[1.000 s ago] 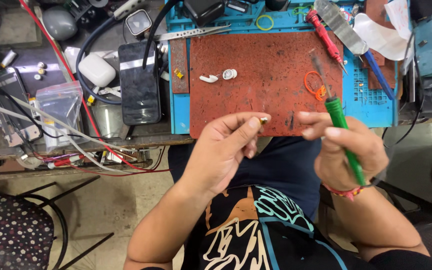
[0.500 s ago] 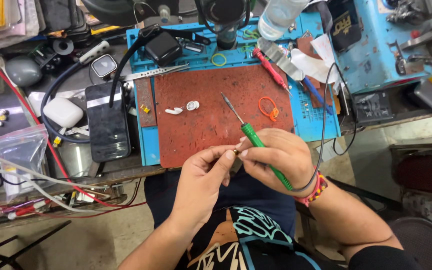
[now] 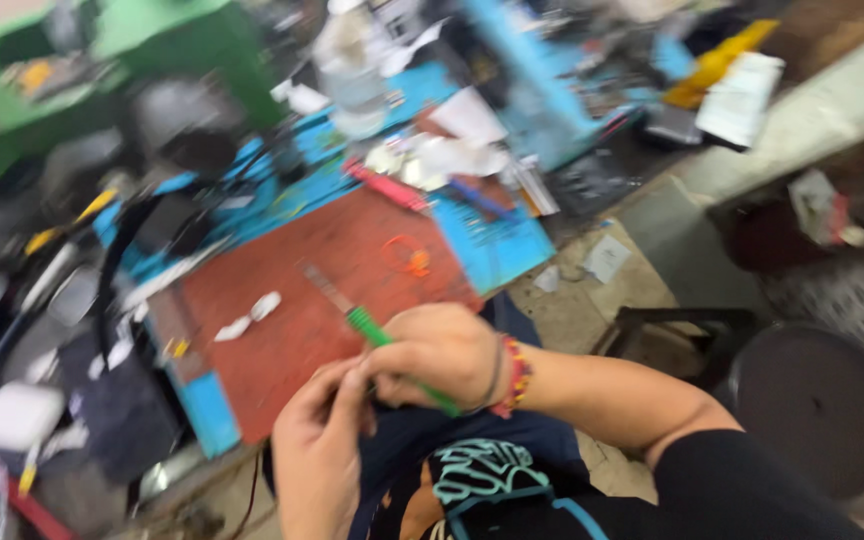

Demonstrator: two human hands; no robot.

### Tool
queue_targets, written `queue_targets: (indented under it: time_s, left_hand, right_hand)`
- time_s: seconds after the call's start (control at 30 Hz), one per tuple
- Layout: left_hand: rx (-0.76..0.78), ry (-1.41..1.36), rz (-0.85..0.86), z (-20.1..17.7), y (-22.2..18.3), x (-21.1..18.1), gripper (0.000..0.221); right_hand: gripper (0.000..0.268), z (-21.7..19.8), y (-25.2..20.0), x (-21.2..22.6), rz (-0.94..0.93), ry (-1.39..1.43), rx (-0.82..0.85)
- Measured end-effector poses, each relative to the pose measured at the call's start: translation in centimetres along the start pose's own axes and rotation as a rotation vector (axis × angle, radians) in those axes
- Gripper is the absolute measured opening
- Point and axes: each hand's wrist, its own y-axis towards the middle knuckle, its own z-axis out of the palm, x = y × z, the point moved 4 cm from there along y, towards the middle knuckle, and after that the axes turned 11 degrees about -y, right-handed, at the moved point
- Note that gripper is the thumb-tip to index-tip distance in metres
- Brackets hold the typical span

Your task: The person uses a soldering iron to work on small electronics components on a workbench, handling wires and parts by hand.

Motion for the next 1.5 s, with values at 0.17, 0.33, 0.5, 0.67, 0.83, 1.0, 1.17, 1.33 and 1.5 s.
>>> queue_targets:
  time_s: [0.17,0.33,0.5,0.67,0.83,1.0,1.17,1.33,1.5]
  left_hand:
    - [0.054,-0.123,-0.052,-2.5,1.5,2.3,0.025]
    - [0.026,-0.072,-0.091,-4.3,1.9,2.6,0.026]
    - [0.044,-0.023,-0.116,-3.3,0.7,1.1,0.026]
    - [-0.041,-0.012,-0.219,-1.7,0.1,-0.9,0.026]
    - [0.146,0.062,-0.186,0.0,0.0,-2.4,0.019]
    - [0.101,0.616,0.448,0.4,-0.3,-6.2,0.013]
    - [0.073,1.03,0.747,0.7,2.4,-6.8,0.015]
    - [0.068,1.047,0.708,0.6,3.1,-6.3,0.021]
    - [0.081,0.972,0.663,0.1,2.9,-6.7,0.019]
  right_hand:
    - [0.027,0.2,-0.7,-0.1,0.039,-0.001,-0.013]
    - [0.023,0.3,-0.9,-0.3,0.105,0.147,0.016]
    - [0.024,0.4,-0.7,-0.3,0.079,0.162,0.039]
    - [0.03,1.1,-0.9,-0.6,0.096,0.195,0.02]
    - [0.029,1.9,-2.4,-1.0,0.088,0.232,0.07]
    - [0.028,1.1,-4.4,-4.0,0.175,0.249,0.022]
    - [0.035,0.0,-5.7,-5.4,0.416,0.396,-0.105]
    - [0.038,-0.8,-3.2,-4.7,0.376,0.534,-0.259]
    - [0.019,-1.0,-4.0,-5.2,0.479,0.256,-0.041]
